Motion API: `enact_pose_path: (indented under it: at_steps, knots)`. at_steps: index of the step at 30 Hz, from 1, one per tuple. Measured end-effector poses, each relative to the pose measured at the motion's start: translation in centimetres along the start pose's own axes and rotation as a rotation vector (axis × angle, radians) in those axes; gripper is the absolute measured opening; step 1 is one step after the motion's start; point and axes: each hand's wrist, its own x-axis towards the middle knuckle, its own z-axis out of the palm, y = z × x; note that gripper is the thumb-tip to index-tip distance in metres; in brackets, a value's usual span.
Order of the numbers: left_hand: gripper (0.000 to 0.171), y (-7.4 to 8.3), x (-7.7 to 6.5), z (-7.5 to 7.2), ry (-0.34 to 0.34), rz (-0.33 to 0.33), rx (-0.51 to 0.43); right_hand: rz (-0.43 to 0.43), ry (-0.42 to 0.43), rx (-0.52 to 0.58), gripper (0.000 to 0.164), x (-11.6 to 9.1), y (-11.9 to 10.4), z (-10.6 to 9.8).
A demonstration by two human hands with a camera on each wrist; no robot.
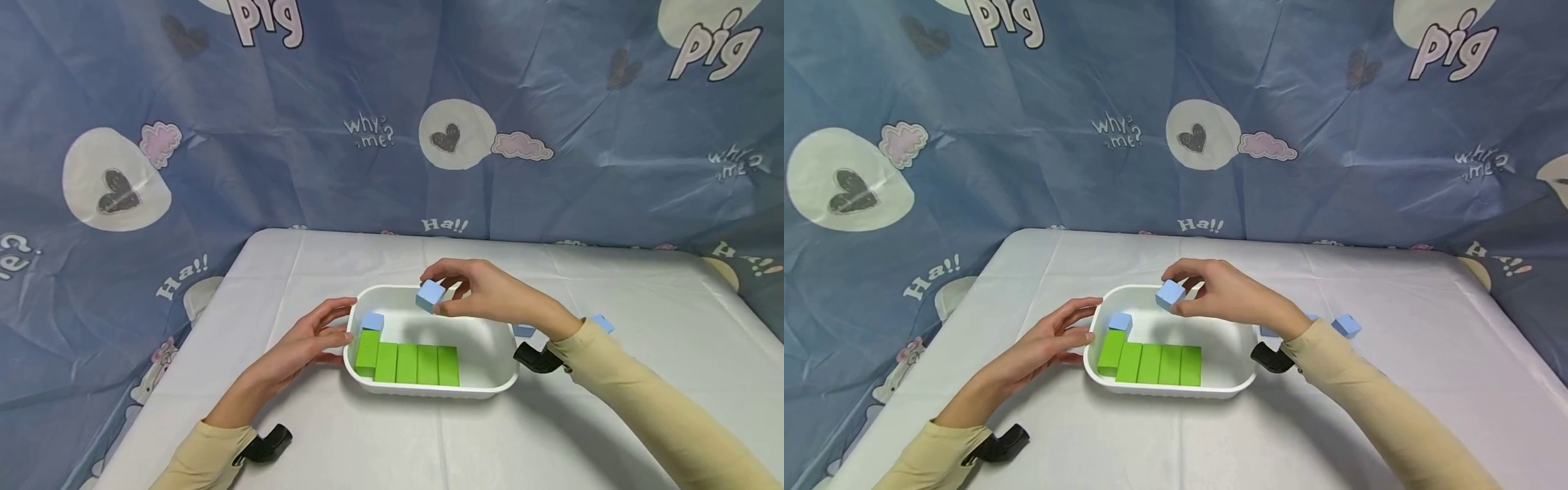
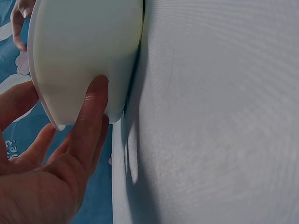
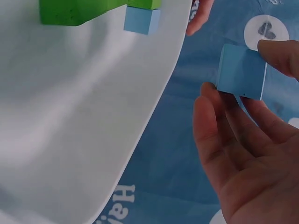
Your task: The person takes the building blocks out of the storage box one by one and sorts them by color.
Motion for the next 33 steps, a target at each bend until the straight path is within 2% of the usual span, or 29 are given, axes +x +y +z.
enact_pose_path:
  at_steps: [6,17,33]
  knots:
    - [0.060,0.0,0.0,0.0,-0.005,-0.002,-0.004,0.006,0.015,0.017,0.039,-1.0,0.4,-0.3]
    - [0.059,0.0,0.1,0.0,-0.012,0.005,-0.006,-0.006,0.091,0.042,0.041,-2.4,1.4,-0.4]
    - [0.061,0.2,0.0,0.2,-0.003,-0.004,-0.003,0.079,0.179,0.056,0.041,-5.5,2.9,-2.0]
